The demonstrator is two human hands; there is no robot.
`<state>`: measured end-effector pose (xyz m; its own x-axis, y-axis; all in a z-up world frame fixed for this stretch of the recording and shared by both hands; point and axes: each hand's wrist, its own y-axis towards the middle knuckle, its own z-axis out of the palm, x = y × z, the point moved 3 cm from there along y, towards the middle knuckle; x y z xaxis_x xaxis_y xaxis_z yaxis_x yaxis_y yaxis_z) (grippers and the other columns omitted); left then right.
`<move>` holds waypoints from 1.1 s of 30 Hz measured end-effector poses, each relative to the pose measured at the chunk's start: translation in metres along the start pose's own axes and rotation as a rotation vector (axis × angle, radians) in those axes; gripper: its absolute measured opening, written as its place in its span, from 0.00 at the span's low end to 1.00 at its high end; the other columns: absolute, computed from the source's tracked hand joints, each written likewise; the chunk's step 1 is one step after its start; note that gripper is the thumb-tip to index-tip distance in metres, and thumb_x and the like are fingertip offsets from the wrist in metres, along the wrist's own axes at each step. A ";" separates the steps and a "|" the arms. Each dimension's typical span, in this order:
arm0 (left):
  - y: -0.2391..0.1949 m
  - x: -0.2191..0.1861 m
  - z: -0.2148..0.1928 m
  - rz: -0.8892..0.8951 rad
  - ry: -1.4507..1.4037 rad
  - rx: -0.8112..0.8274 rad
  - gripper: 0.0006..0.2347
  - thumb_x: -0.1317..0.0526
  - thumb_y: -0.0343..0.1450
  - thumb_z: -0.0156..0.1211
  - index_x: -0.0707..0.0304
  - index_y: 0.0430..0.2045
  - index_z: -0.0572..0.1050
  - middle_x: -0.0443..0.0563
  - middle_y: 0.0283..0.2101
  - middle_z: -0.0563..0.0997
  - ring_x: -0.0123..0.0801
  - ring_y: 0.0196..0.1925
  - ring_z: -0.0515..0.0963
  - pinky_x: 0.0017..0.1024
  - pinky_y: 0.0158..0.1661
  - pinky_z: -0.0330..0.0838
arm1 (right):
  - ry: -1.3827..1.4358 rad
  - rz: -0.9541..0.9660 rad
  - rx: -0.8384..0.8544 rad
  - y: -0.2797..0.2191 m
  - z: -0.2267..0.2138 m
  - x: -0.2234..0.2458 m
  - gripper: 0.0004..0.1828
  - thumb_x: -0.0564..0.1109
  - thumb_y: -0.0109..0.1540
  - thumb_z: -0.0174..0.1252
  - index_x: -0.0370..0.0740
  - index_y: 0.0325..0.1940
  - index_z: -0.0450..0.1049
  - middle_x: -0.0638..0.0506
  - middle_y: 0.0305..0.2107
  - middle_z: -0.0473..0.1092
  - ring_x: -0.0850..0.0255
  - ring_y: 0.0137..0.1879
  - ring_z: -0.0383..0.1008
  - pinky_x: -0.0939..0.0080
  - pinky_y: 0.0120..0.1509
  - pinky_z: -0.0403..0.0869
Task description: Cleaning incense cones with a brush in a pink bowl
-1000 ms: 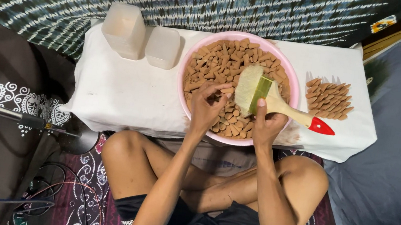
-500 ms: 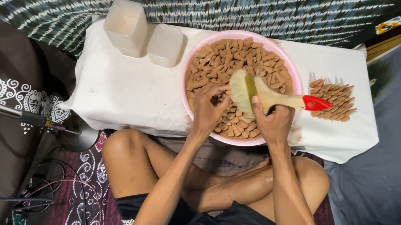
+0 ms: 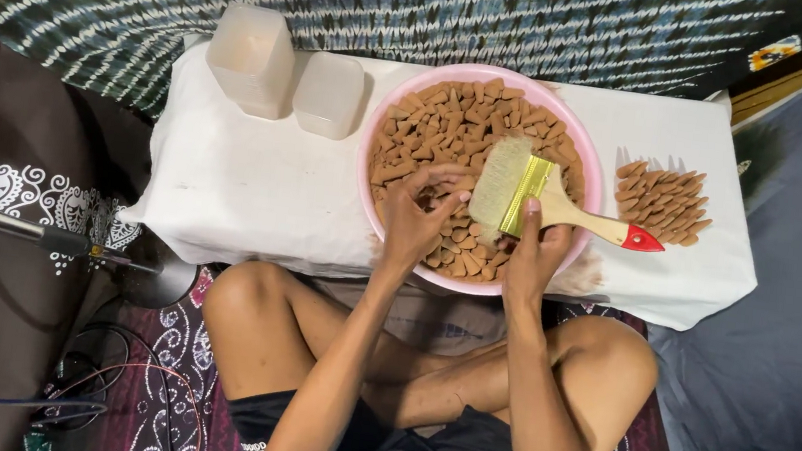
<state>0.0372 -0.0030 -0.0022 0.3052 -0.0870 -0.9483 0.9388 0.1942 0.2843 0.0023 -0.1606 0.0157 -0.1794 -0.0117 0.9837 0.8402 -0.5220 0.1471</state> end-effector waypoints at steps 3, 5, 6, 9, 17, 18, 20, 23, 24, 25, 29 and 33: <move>-0.003 -0.010 -0.001 0.112 0.061 0.065 0.12 0.69 0.71 0.66 0.54 0.47 0.83 0.52 0.44 0.86 0.37 0.50 0.83 0.34 0.51 0.75 | -0.031 0.025 -0.008 -0.006 0.002 -0.010 0.10 0.44 0.69 0.58 0.35 0.49 0.68 0.54 0.29 0.68 0.70 0.19 0.67 0.73 0.21 0.71; -0.005 -0.017 0.002 0.135 0.079 0.064 0.12 0.68 0.70 0.67 0.53 0.46 0.83 0.51 0.43 0.84 0.37 0.48 0.81 0.36 0.51 0.74 | -0.040 -0.012 -0.001 0.001 -0.002 -0.023 0.09 0.44 0.69 0.58 0.35 0.48 0.69 0.53 0.27 0.68 0.69 0.17 0.67 0.72 0.20 0.70; -0.006 -0.021 0.003 0.160 0.099 0.060 0.11 0.67 0.70 0.67 0.52 0.45 0.83 0.51 0.43 0.83 0.37 0.46 0.80 0.38 0.52 0.73 | -0.049 -0.049 0.010 0.005 -0.003 -0.029 0.08 0.43 0.69 0.58 0.36 0.46 0.70 0.53 0.26 0.68 0.68 0.15 0.68 0.72 0.19 0.69; -0.012 -0.026 0.006 0.196 0.193 0.061 0.10 0.64 0.70 0.68 0.51 0.45 0.83 0.46 0.37 0.78 0.31 0.44 0.76 0.33 0.53 0.69 | -0.055 -0.089 0.048 0.001 -0.004 -0.032 0.08 0.42 0.68 0.59 0.35 0.43 0.70 0.52 0.25 0.68 0.68 0.16 0.69 0.73 0.19 0.69; 0.008 -0.032 0.006 -0.015 0.010 0.052 0.09 0.63 0.74 0.62 0.58 0.47 0.80 0.56 0.37 0.79 0.39 0.46 0.76 0.44 0.54 0.69 | -0.062 -0.146 0.080 0.000 -0.008 -0.030 0.12 0.46 0.67 0.61 0.36 0.50 0.73 0.54 0.38 0.72 0.72 0.42 0.70 0.64 0.48 0.74; 0.005 -0.041 0.007 -0.049 -0.054 0.087 0.10 0.62 0.74 0.61 0.59 0.48 0.80 0.57 0.37 0.80 0.38 0.46 0.78 0.43 0.53 0.71 | -0.050 -0.131 0.077 0.000 -0.008 -0.029 0.11 0.46 0.67 0.61 0.38 0.49 0.72 0.56 0.36 0.71 0.73 0.39 0.69 0.66 0.44 0.74; 0.006 -0.028 0.004 -0.048 -0.063 0.095 0.09 0.61 0.74 0.62 0.57 0.47 0.81 0.55 0.38 0.81 0.37 0.47 0.78 0.42 0.54 0.71 | -0.046 -0.106 0.052 0.001 -0.004 -0.022 0.10 0.46 0.68 0.60 0.37 0.46 0.71 0.54 0.31 0.70 0.70 0.29 0.70 0.68 0.34 0.73; 0.001 -0.021 0.005 -0.064 -0.057 0.099 0.09 0.62 0.75 0.61 0.57 0.47 0.80 0.57 0.39 0.82 0.39 0.49 0.79 0.43 0.54 0.72 | -0.038 -0.070 0.012 -0.001 0.000 -0.004 0.10 0.45 0.69 0.59 0.36 0.43 0.69 0.54 0.26 0.68 0.68 0.19 0.69 0.71 0.23 0.72; -0.002 -0.021 0.006 -0.077 -0.041 0.094 0.09 0.63 0.75 0.60 0.59 0.48 0.80 0.59 0.39 0.82 0.42 0.49 0.79 0.45 0.54 0.72 | -0.030 -0.061 -0.003 -0.002 0.001 0.003 0.10 0.45 0.69 0.58 0.36 0.44 0.68 0.54 0.26 0.68 0.69 0.18 0.68 0.71 0.22 0.71; -0.001 -0.026 0.007 -0.076 -0.041 0.092 0.09 0.63 0.75 0.60 0.59 0.48 0.80 0.59 0.39 0.82 0.42 0.49 0.79 0.45 0.54 0.72 | -0.030 -0.061 -0.001 -0.001 0.000 0.000 0.10 0.45 0.69 0.58 0.36 0.44 0.68 0.54 0.26 0.68 0.69 0.18 0.68 0.71 0.22 0.71; 0.004 -0.031 0.008 -0.063 0.007 0.075 0.08 0.64 0.74 0.61 0.59 0.46 0.81 0.60 0.42 0.84 0.42 0.48 0.81 0.43 0.51 0.75 | -0.002 -0.089 0.046 0.008 -0.013 -0.038 0.10 0.47 0.70 0.57 0.38 0.49 0.70 0.53 0.32 0.70 0.69 0.29 0.72 0.68 0.36 0.73; 0.006 -0.020 0.008 -0.071 -0.068 0.123 0.08 0.64 0.74 0.63 0.58 0.45 0.82 0.59 0.41 0.84 0.36 0.43 0.81 0.38 0.43 0.79 | -0.023 -0.078 0.052 0.006 -0.008 -0.028 0.11 0.50 0.71 0.55 0.43 0.54 0.72 0.59 0.40 0.69 0.73 0.45 0.71 0.64 0.56 0.72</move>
<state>0.0379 -0.0080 0.0193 0.2434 -0.1635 -0.9561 0.9697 0.0643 0.2359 0.0086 -0.1700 -0.0118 -0.2344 0.0469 0.9710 0.8497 -0.4753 0.2281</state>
